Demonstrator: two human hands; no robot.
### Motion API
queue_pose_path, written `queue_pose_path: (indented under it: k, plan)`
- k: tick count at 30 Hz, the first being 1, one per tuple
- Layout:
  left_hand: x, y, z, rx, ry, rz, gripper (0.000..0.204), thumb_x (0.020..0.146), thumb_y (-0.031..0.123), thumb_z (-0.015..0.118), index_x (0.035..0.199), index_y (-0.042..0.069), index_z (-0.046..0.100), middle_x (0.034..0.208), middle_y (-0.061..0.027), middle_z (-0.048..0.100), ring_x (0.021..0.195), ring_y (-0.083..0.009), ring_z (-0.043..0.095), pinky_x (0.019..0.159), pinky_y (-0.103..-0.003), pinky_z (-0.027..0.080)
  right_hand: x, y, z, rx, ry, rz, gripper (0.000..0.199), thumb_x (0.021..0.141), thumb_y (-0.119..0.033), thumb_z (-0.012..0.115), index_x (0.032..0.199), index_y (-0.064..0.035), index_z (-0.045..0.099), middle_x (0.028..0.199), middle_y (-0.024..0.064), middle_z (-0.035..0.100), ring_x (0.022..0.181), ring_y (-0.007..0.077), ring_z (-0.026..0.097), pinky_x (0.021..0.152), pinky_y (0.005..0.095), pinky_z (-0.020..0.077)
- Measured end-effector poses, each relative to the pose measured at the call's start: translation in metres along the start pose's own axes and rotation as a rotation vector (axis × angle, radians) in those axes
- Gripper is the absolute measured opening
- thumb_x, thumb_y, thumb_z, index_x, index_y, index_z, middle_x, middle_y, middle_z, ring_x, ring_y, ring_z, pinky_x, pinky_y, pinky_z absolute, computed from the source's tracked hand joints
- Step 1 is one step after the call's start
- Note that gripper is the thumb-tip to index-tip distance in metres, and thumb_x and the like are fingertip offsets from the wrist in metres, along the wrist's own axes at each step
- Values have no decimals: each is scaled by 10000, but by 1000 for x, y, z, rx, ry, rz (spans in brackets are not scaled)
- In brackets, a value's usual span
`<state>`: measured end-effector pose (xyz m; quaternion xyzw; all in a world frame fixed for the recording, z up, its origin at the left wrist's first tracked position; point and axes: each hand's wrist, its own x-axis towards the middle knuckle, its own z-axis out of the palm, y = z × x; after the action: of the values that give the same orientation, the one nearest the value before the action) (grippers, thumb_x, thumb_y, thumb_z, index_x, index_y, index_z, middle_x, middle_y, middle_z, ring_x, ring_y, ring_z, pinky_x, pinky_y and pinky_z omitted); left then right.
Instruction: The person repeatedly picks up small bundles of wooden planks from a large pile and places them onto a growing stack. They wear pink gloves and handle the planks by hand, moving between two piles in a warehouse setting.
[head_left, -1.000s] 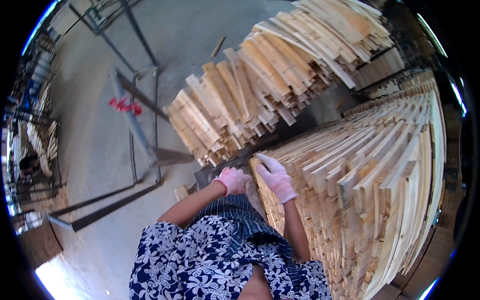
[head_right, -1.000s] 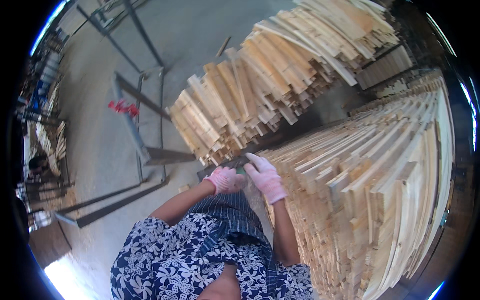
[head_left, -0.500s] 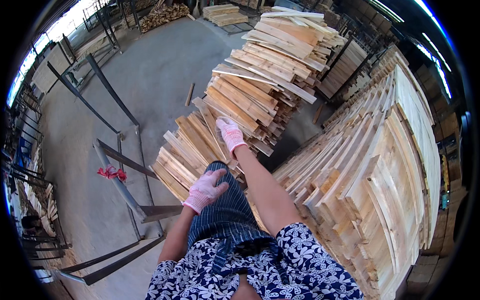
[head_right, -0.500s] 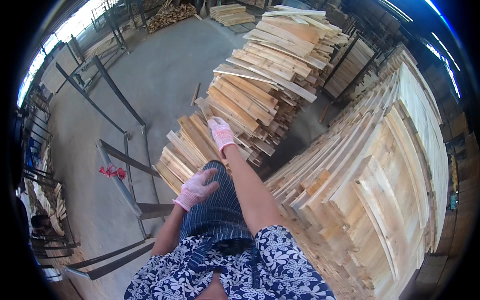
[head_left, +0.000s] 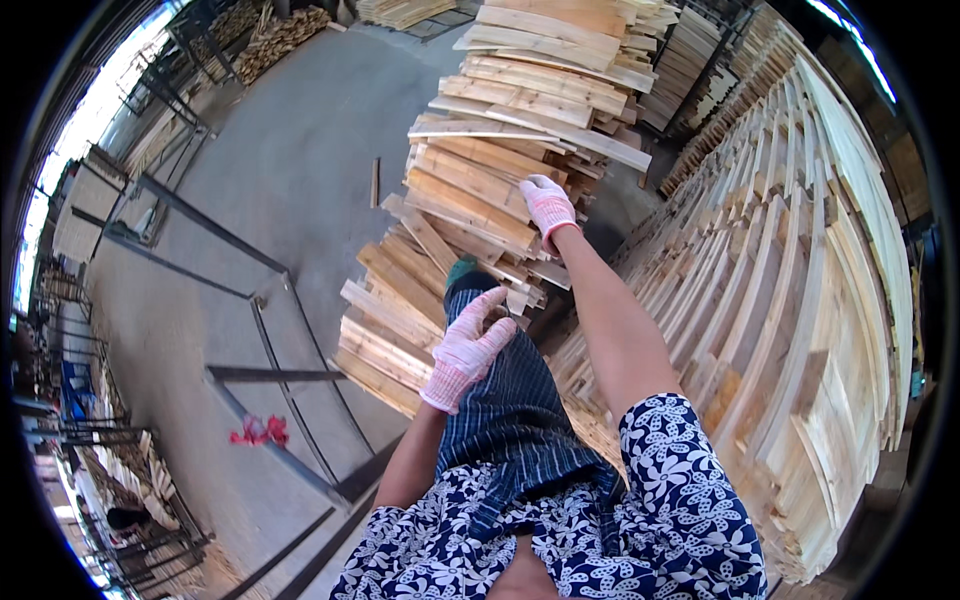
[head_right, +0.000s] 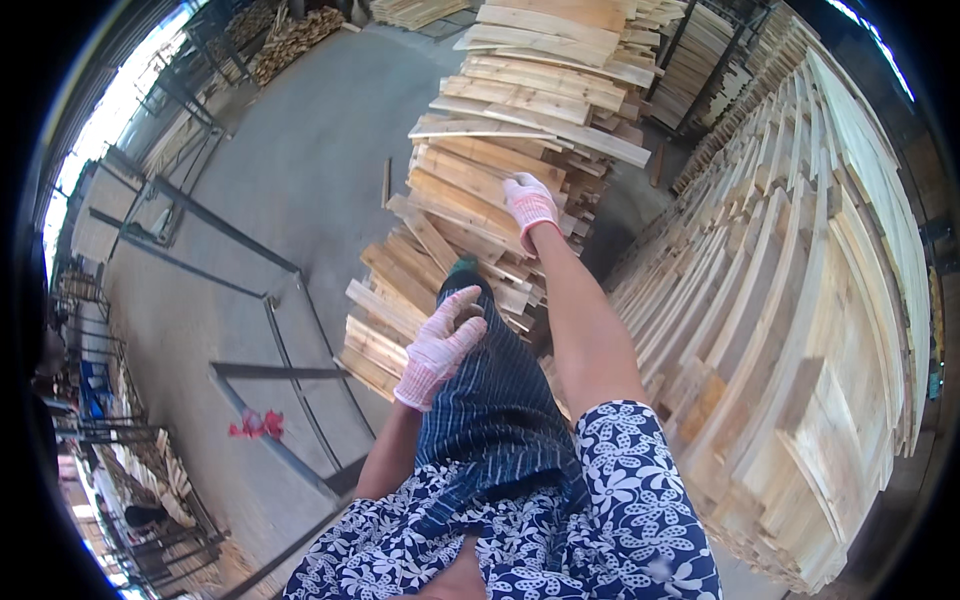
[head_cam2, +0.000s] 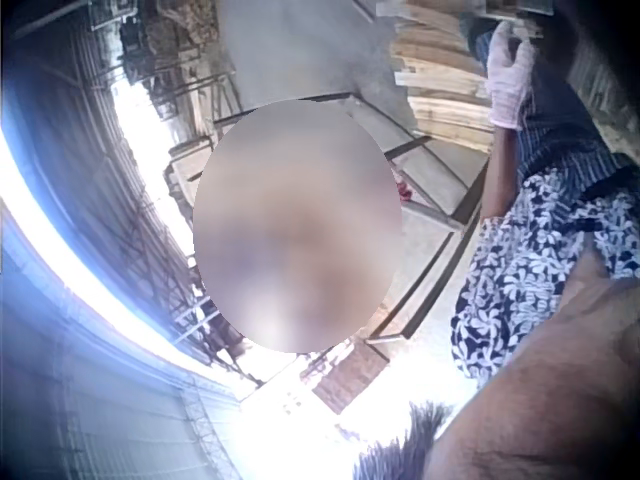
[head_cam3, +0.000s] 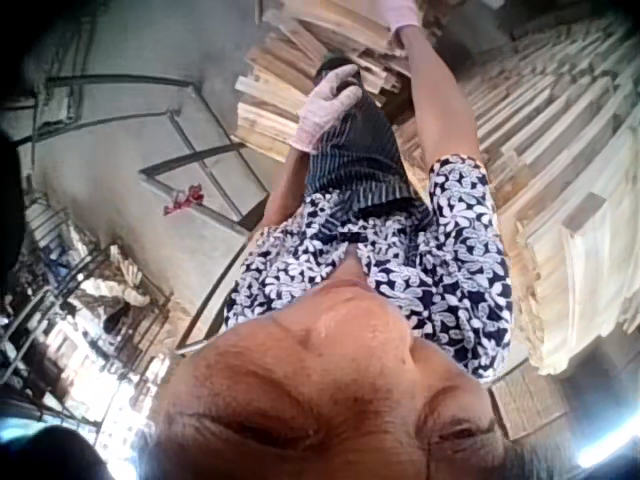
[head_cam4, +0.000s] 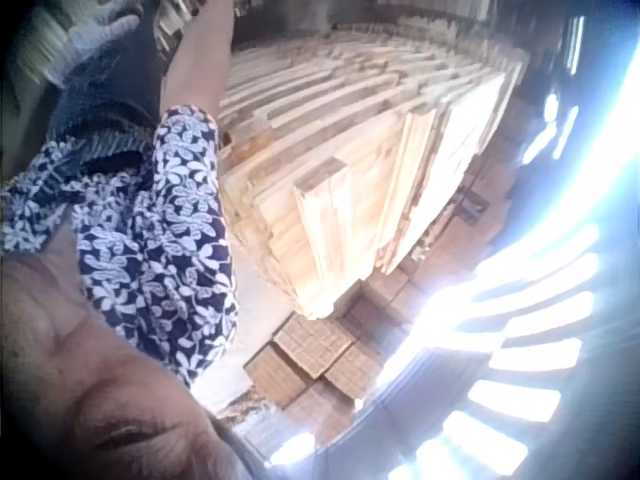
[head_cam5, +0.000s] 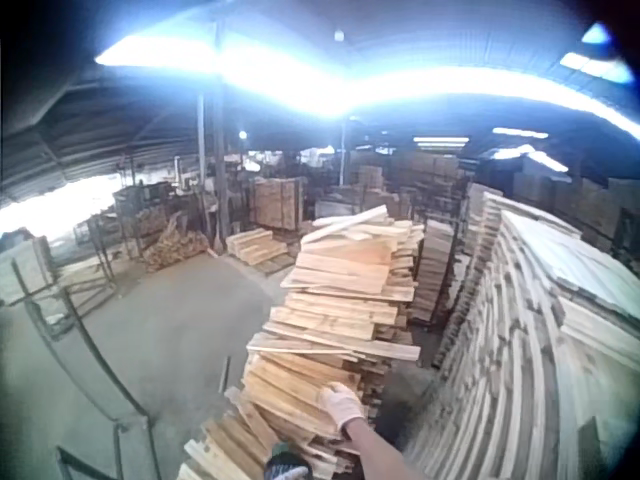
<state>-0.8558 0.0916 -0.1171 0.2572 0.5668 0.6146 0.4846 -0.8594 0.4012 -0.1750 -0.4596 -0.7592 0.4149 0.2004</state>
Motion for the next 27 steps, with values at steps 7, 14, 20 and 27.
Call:
queue_pose_path:
  k: [7,14,20,27]
  plan:
    - [115,17,-14,97,-92,-41,549,969,174,684,1464,42,486,1141,-60,632,917,-98,584,766,-239,502,88,57,-46,-29,141,117,488,952,-378,566,1308,-51,630,1251,154,688,1163,297,639,996,367,478]
    - [235,32,-21,113,-210,-129,566,975,176,678,1485,52,467,1181,-85,634,1028,-134,599,894,-277,510,202,121,-106,5,170,120,505,953,-373,583,1336,-44,604,1296,192,660,1218,330,618,1018,383,477]
    - [336,25,-23,143,-297,-211,607,977,241,678,1510,76,439,1296,-146,621,1142,-183,605,961,-304,487,304,68,-159,-231,299,17,594,939,-413,627,1384,-25,561,1178,201,706,1088,336,675,948,410,505]
    - [479,-1,-27,376,-253,-14,652,931,351,686,1485,93,461,1153,-130,665,633,-123,572,584,-282,504,415,44,-187,-274,505,31,751,893,-550,619,1457,-72,491,1302,264,607,1206,416,578,1026,476,454]
